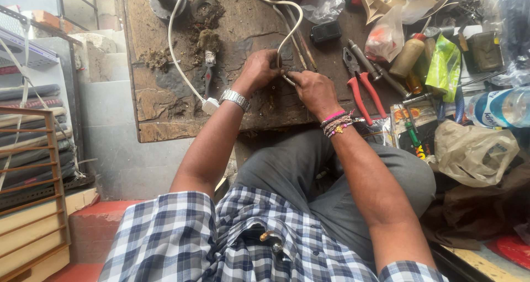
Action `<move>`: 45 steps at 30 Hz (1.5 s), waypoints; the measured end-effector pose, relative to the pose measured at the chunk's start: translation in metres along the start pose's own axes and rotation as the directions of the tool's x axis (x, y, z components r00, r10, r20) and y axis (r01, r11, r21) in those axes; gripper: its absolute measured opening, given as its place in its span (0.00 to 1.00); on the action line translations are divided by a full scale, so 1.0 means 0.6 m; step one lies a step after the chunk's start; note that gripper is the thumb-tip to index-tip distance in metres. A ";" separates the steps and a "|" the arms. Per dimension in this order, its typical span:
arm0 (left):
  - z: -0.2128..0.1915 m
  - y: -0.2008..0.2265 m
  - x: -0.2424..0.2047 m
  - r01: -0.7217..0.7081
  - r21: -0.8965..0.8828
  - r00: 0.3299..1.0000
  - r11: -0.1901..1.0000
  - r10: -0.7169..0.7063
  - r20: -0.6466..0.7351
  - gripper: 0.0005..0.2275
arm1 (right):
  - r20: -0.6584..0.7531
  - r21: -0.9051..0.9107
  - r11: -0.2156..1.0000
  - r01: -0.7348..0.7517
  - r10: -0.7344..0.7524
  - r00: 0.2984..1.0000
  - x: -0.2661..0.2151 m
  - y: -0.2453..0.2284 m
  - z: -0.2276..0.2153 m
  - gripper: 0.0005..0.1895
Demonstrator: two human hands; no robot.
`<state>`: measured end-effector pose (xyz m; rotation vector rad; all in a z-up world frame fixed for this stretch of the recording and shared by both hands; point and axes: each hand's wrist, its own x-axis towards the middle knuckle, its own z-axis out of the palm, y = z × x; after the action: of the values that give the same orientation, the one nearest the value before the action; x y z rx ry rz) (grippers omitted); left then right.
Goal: The person strips the outer insulation of a white electrical cord using pliers, twists the exposed internal wires, and connects them to a small black electrical component.
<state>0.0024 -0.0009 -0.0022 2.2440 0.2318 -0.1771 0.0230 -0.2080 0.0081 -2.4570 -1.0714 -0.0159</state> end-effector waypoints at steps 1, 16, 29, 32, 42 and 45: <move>0.000 0.001 0.000 0.034 -0.001 0.999 0.999 -0.034 0.015 0.08 | 0.003 0.005 1.000 -0.002 0.002 1.000 0.000 0.000 -0.001 0.16; 0.001 0.002 0.000 0.057 0.007 0.998 0.998 -0.057 0.009 0.09 | 0.065 -0.041 0.996 0.077 -0.074 0.995 0.006 0.013 0.004 0.15; 0.011 -0.003 0.013 0.101 -0.001 0.995 0.995 -0.101 0.021 0.08 | 0.242 -0.100 0.992 0.083 -0.057 0.969 0.005 0.009 -0.020 0.11; 0.014 -0.004 0.015 0.139 -0.006 0.990 0.990 -0.139 0.037 0.08 | 0.240 -0.090 0.994 0.059 -0.036 0.970 -0.003 0.006 -0.026 0.11; 0.008 0.001 0.006 0.101 -0.051 0.995 0.994 -0.101 0.014 0.08 | 0.225 -0.066 0.996 0.055 -0.039 0.974 -0.034 0.015 -0.032 0.12; 0.012 -0.005 0.008 0.138 -0.037 0.990 0.990 -0.136 0.038 0.08 | 0.250 -0.095 0.994 0.057 -0.032 0.968 -0.043 0.021 -0.035 0.13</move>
<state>0.0060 -0.0043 -0.0099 2.1845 0.3676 -0.2829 0.0173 -0.2419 0.0168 -2.5759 -1.2584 0.2345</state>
